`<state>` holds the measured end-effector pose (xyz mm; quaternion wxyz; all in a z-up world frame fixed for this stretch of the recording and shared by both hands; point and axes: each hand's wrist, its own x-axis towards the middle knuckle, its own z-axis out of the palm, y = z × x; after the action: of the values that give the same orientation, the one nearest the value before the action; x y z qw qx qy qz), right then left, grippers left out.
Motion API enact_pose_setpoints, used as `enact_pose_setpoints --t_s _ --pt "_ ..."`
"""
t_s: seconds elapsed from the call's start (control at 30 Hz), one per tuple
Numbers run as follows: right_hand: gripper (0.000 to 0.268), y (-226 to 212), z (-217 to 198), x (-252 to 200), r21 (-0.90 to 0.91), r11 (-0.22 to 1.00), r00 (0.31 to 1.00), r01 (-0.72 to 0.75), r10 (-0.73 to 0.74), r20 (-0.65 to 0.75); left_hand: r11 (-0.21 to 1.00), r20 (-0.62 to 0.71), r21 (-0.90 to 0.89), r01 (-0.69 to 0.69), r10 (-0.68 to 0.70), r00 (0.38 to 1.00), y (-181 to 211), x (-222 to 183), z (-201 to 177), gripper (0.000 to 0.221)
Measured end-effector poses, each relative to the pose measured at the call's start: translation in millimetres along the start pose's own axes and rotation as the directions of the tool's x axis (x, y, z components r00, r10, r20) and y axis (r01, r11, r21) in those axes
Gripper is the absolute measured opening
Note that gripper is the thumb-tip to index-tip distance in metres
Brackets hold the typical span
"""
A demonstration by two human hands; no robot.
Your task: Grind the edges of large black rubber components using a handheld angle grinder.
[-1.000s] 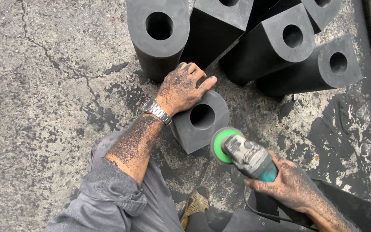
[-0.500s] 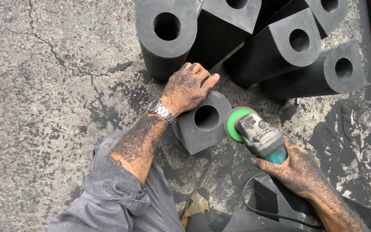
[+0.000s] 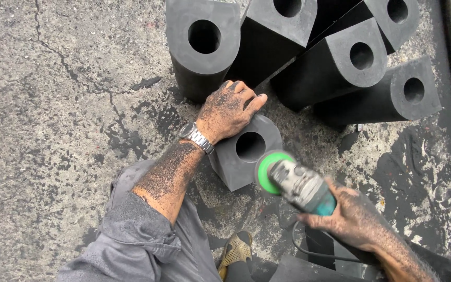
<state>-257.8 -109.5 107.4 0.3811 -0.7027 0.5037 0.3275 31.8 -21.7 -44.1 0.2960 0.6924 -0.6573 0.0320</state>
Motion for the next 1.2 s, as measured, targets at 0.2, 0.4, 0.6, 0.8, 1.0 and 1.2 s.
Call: enact_pose_setpoints --t_s 0.2,0.4,0.6,0.8,1.0,1.2 --pt "0.104 35 8 30 0.217 0.962 0.986 0.167 -0.166 -0.026 1.0 -0.014 -0.006 -0.021 0.021 1.0 -1 -2 3 0.033" --pt "0.09 16 1 10 0.085 0.995 0.998 0.056 -0.056 0.004 1.0 -0.021 0.009 -0.029 0.029 0.999 -1 0 3 0.033" --pt "0.096 42 10 15 0.109 0.992 0.998 0.057 -0.059 0.017 1.0 0.006 0.013 -0.026 0.026 1.0 -1 -2 2 0.035" --pt "0.091 26 17 -4 -0.039 0.999 0.998 -0.026 0.029 0.054 1.0 -0.018 0.023 -0.014 0.015 1.0 3 0 -4 0.034" --pt "0.092 49 18 4 0.076 0.997 1.0 -0.019 0.019 0.006 0.999 -0.018 0.035 -0.026 0.027 0.999 4 -3 0 0.034" --pt "0.083 38 21 -6 0.144 0.989 0.999 -0.043 0.043 -0.001 0.997 -0.028 0.073 -0.036 0.039 0.999 3 -4 -1 0.036"
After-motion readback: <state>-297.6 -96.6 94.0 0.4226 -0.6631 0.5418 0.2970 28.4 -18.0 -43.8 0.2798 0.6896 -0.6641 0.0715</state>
